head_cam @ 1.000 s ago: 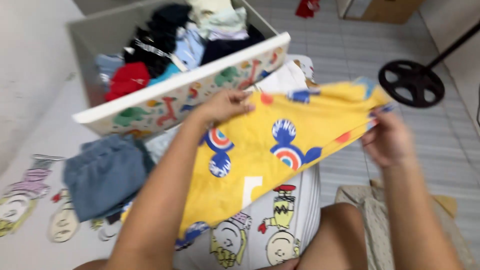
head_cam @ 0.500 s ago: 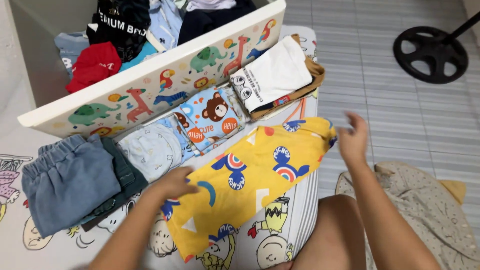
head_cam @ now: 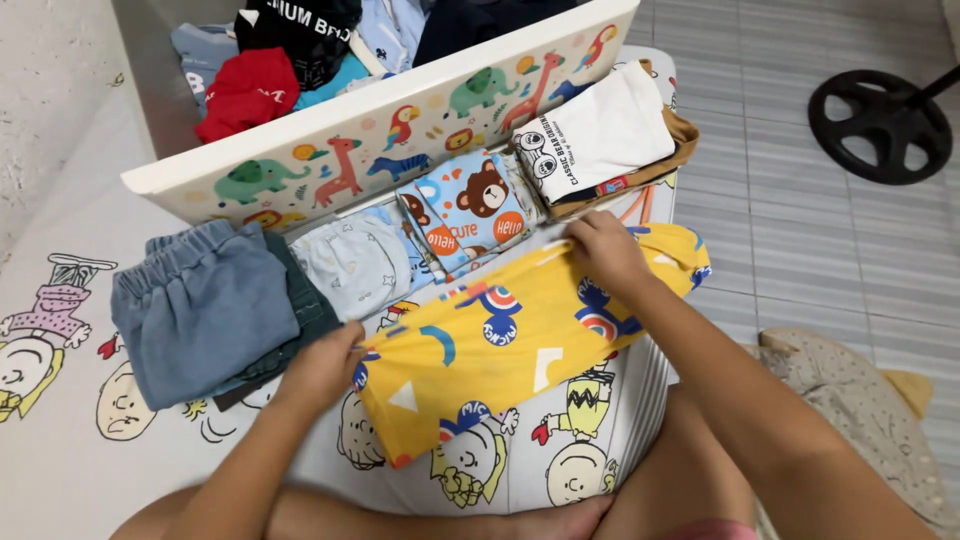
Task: Folding small children's garments and organizing them on a bed.
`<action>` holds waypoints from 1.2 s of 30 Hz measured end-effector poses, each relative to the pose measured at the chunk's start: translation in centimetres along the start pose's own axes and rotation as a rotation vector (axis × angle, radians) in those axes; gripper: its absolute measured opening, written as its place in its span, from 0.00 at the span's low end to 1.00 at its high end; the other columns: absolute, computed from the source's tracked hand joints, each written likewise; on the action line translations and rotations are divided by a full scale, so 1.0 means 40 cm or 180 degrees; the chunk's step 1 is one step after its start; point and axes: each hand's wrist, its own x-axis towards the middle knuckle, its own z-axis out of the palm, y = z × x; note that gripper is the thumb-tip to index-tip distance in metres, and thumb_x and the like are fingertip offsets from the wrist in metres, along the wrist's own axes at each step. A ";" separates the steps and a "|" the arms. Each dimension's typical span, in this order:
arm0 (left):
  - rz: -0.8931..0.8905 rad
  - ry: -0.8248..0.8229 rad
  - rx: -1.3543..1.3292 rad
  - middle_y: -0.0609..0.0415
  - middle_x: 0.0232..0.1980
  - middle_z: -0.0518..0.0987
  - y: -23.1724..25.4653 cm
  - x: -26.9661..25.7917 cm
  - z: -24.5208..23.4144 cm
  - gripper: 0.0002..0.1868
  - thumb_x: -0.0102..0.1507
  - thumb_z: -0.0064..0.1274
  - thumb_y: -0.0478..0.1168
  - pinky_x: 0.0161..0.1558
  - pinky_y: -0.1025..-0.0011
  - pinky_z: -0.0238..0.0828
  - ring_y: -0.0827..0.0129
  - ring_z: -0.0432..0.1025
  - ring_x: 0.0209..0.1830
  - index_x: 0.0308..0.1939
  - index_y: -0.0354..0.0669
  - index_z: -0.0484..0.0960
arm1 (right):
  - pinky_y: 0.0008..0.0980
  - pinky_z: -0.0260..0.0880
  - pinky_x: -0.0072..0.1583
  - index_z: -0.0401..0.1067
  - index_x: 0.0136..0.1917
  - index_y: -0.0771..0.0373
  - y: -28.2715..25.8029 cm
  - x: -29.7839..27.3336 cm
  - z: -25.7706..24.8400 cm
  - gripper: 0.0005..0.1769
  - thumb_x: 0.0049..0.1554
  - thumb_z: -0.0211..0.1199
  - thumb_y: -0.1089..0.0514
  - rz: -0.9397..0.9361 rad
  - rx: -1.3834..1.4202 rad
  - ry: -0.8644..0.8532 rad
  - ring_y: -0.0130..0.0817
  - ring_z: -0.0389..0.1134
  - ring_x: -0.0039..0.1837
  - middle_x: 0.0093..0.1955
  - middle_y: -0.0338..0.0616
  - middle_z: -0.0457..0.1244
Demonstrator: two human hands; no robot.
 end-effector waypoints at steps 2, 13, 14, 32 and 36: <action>0.0436 0.0251 0.0431 0.45 0.43 0.81 -0.022 -0.032 0.020 0.10 0.64 0.55 0.42 0.46 0.54 0.73 0.47 0.77 0.45 0.47 0.45 0.76 | 0.44 0.68 0.58 0.76 0.50 0.61 0.009 -0.049 -0.009 0.10 0.52 0.67 0.62 0.0045 -0.0055 0.0038 0.50 0.66 0.56 0.50 0.48 0.66; 0.0036 0.0480 -0.0204 0.49 0.36 0.81 -0.055 -0.037 0.105 0.19 0.62 0.61 0.55 0.42 0.61 0.75 0.54 0.78 0.37 0.32 0.42 0.80 | 0.43 0.69 0.63 0.75 0.59 0.63 0.403 -0.285 0.023 0.13 0.60 0.61 0.62 0.1336 0.0161 0.1152 0.45 0.67 0.60 0.57 0.49 0.67; -0.0461 0.0240 -0.0378 0.46 0.35 0.81 -0.048 -0.037 0.106 0.24 0.54 0.67 0.55 0.40 0.60 0.76 0.53 0.79 0.35 0.36 0.40 0.76 | 0.42 0.68 0.60 0.69 0.64 0.63 0.436 -0.304 0.035 0.21 0.59 0.65 0.56 0.2102 0.0820 0.1067 0.41 0.66 0.58 0.57 0.47 0.65; -0.1018 0.1577 -0.1267 0.43 0.27 0.76 0.106 -0.125 -0.144 0.21 0.66 0.53 0.48 0.30 0.54 0.66 0.51 0.70 0.26 0.56 0.37 0.73 | 0.32 0.70 0.48 0.71 0.61 0.70 0.129 -0.101 -0.245 0.27 0.55 0.70 0.52 0.3281 0.2943 -0.0192 0.31 0.70 0.49 0.51 0.45 0.69; -0.0535 0.1373 -0.1168 0.38 0.35 0.83 0.343 -0.094 -0.200 0.17 0.69 0.46 0.47 0.38 0.52 0.75 0.44 0.80 0.37 0.54 0.38 0.69 | 0.32 0.74 0.45 0.69 0.61 0.64 -0.150 0.015 -0.273 0.25 0.52 0.67 0.52 0.2897 0.3134 -0.0610 0.34 0.73 0.46 0.48 0.45 0.70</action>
